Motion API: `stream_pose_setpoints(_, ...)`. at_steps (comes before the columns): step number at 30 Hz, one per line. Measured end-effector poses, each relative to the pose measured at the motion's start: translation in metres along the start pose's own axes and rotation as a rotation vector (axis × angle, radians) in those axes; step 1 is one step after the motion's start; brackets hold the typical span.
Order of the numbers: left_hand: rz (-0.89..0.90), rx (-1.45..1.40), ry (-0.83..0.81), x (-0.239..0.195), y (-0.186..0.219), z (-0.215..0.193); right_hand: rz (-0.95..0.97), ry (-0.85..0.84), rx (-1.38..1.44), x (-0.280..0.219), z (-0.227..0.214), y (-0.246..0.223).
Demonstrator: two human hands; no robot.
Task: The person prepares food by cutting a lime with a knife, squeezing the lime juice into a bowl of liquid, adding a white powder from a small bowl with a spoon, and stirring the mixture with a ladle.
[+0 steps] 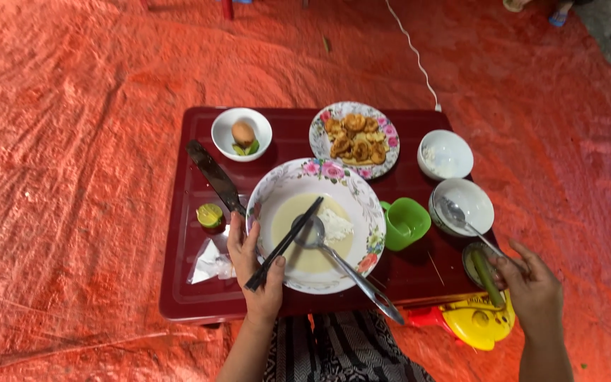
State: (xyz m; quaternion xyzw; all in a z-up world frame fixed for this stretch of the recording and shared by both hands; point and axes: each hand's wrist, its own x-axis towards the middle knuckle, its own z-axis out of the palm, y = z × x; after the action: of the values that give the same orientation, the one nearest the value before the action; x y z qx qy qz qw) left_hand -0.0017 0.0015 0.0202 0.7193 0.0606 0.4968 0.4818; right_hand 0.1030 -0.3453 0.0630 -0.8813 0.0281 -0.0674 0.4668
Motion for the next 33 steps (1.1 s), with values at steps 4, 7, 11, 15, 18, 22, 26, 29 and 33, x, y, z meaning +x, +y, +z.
stream_pose_setpoints(4, 0.014, 0.004, 0.029, 0.001, 0.004, 0.000, -0.068, 0.068, -0.317, -0.002, -0.014, 0.019)
stream_pose_setpoints(7, 0.072, -0.038, 0.042, 0.000, 0.006, -0.001, -0.486, 0.269, -0.555, -0.010, -0.015, 0.028)
stream_pose_setpoints(11, 0.004, 0.016, 0.024, -0.002, 0.007, -0.004, -0.696, 0.215, -0.338, -0.040, 0.010, 0.005)
stream_pose_setpoints(15, 0.009, 0.083, 0.007, -0.005, 0.003, -0.007, -0.012, -0.382, -0.228, -0.073, 0.040, -0.013)
stream_pose_setpoints(18, 0.067, 0.051, -0.011, -0.003, 0.005, -0.008, 0.061, -0.638, 0.029, -0.072, 0.069, 0.015)
stream_pose_setpoints(22, 0.100, 0.053, 0.007, -0.001, 0.010, -0.009, 0.157, -0.663, 0.078, -0.089, 0.092, -0.018)
stream_pose_setpoints(26, 0.141, 0.028, -0.001, 0.005, 0.021, -0.013, -0.101, -0.807, 0.187, -0.091, 0.111, -0.032)
stream_pose_setpoints(29, 0.169, 0.028, 0.006, 0.007, 0.027, -0.017, -0.248, -0.822, 0.279, -0.091, 0.118, -0.058)
stream_pose_setpoints(33, 0.186, 0.066, 0.000, 0.007, 0.031, -0.025, -0.561, -0.707, 0.322, -0.080, 0.125, -0.064)
